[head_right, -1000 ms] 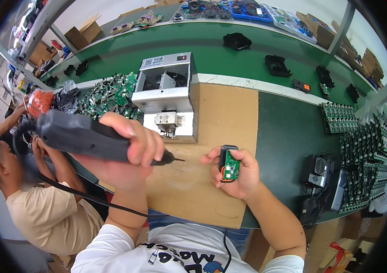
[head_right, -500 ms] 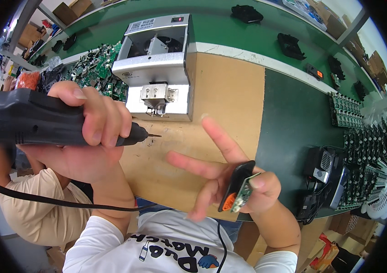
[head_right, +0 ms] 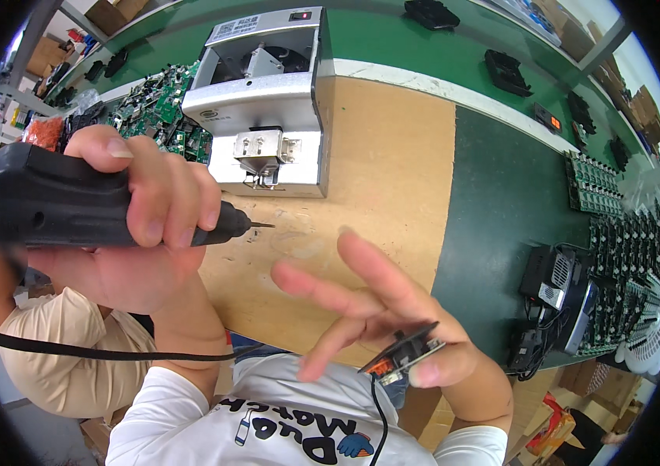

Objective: Assembling electronic circuit boards into plastic cases using an electric screwdriver.

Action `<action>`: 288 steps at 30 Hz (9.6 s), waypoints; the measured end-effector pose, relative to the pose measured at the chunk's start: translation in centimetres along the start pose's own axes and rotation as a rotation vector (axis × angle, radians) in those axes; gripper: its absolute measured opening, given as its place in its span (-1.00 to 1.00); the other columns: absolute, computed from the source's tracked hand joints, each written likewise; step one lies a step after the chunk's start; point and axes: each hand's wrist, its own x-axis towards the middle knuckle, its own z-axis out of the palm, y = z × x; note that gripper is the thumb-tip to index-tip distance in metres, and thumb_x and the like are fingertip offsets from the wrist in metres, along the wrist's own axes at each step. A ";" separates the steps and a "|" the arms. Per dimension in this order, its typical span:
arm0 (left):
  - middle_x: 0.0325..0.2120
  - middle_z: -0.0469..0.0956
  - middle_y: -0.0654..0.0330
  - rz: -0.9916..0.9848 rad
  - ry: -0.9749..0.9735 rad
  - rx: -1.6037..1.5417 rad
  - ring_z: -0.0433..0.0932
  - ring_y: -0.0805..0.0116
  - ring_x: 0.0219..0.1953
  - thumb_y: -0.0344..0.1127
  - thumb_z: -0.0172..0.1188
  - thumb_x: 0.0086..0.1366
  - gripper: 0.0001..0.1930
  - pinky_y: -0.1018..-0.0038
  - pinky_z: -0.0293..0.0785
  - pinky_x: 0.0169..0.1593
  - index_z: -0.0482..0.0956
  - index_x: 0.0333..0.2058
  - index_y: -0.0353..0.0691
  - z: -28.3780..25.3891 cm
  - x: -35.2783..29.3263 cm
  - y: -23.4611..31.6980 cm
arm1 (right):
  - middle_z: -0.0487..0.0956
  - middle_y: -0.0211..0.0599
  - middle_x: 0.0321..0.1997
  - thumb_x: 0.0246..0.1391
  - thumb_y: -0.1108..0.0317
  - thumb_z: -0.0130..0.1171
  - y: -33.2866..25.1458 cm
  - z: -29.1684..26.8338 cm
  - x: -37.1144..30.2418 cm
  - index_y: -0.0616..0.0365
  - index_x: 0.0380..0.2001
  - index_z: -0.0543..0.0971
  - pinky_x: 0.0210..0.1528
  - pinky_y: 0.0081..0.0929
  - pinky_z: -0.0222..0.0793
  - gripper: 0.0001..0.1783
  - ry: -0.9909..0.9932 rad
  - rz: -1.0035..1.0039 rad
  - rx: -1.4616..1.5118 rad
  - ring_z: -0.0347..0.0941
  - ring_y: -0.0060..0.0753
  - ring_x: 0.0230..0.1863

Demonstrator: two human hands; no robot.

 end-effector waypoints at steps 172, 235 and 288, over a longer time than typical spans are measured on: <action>-0.39 0.61 0.07 0.161 0.156 0.979 0.60 0.19 -0.39 -0.57 0.40 -0.10 -0.74 0.42 0.50 -0.34 0.53 -0.41 -0.25 2.7 -10.4 -2.2 | 0.60 -0.35 -0.36 0.29 0.25 -0.03 5.2 -1.4 2.3 0.26 -0.20 0.54 -0.37 -0.65 0.49 -0.72 0.635 0.234 -0.334 0.52 -0.63 -0.44; -0.40 0.52 0.11 -0.104 -0.067 0.030 0.52 0.33 -0.41 -0.16 0.19 0.23 -0.60 0.37 0.47 -0.24 0.35 -0.09 -0.29 4.1 9.5 5.3 | 0.53 -0.40 -0.42 0.27 0.16 -0.01 3.1 -3.2 2.3 0.04 -0.37 0.38 -0.36 -0.52 0.46 -0.78 0.885 -0.028 -0.159 0.47 -0.58 -0.40; -0.71 0.32 0.39 -0.179 0.065 0.018 0.35 0.51 -0.67 0.43 0.17 -0.08 -0.32 0.48 0.37 -0.50 0.33 -0.39 -0.15 7.2 -2.2 -3.6 | 0.37 -0.30 -0.53 0.23 -0.28 -0.28 5.2 -3.2 2.5 0.10 -0.43 0.36 -0.66 -0.34 0.39 -0.39 0.937 0.019 0.046 0.44 -0.32 -0.66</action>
